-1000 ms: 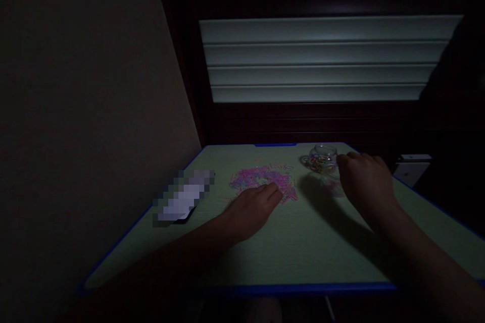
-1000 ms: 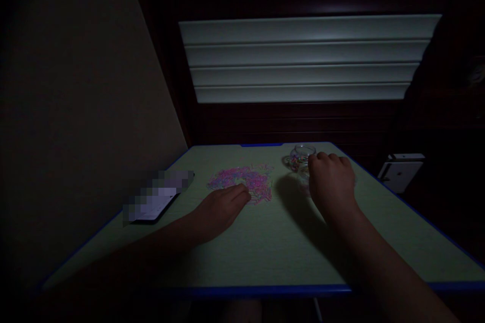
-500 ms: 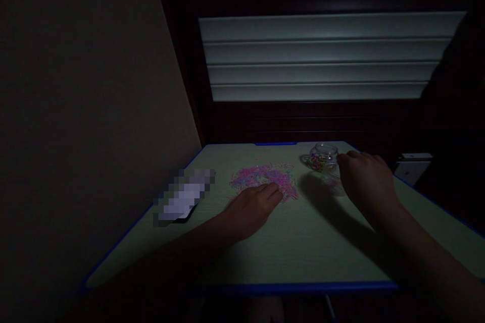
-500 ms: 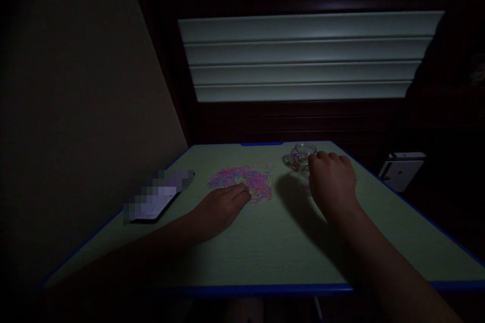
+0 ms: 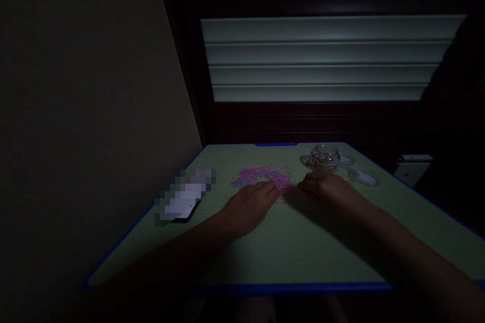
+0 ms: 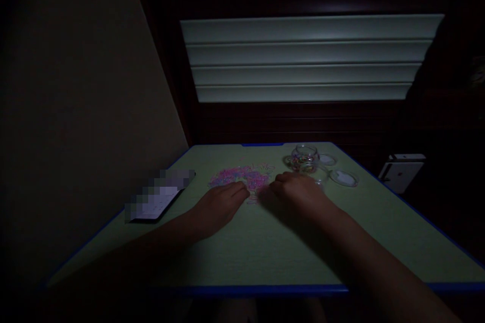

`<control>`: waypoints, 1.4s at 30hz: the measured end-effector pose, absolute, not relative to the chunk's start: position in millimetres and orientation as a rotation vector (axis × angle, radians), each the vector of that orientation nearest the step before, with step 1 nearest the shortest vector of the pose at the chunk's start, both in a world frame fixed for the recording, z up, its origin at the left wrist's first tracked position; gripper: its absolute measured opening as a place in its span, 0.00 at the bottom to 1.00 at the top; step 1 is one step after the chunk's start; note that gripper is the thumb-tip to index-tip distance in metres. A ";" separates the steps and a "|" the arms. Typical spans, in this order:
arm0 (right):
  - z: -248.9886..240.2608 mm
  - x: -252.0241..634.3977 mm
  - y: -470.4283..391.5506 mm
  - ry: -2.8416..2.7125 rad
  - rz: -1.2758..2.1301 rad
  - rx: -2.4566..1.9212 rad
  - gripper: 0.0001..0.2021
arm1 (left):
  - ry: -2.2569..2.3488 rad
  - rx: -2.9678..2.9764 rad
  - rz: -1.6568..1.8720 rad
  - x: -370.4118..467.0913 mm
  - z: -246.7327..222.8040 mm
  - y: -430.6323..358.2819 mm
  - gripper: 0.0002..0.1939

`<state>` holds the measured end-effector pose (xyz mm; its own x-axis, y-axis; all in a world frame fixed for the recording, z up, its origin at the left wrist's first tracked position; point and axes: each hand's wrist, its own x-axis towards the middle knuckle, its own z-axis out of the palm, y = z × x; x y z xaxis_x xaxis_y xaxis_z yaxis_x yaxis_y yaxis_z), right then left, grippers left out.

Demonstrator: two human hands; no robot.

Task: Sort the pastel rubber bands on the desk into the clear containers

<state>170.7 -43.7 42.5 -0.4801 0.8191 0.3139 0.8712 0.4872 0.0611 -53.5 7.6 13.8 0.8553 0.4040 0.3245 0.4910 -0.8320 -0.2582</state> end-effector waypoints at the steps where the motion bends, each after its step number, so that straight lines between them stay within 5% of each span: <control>1: 40.7 169.8 -43.3 -2.500 -0.276 -1.433 0.09 | -0.676 -2.699 -0.378 -53.7 13.9 7.9 0.08; 42: 41.4 171.5 -44.1 -2.488 -0.203 -1.458 0.10 | -0.552 -2.699 -0.140 -60.7 18.6 8.9 0.06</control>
<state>171.5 -44.1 41.4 -0.4682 0.8371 0.2829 0.8719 0.4897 -0.0062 -60.7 8.9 18.6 0.9178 0.3586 0.1706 0.3965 -0.8502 -0.3464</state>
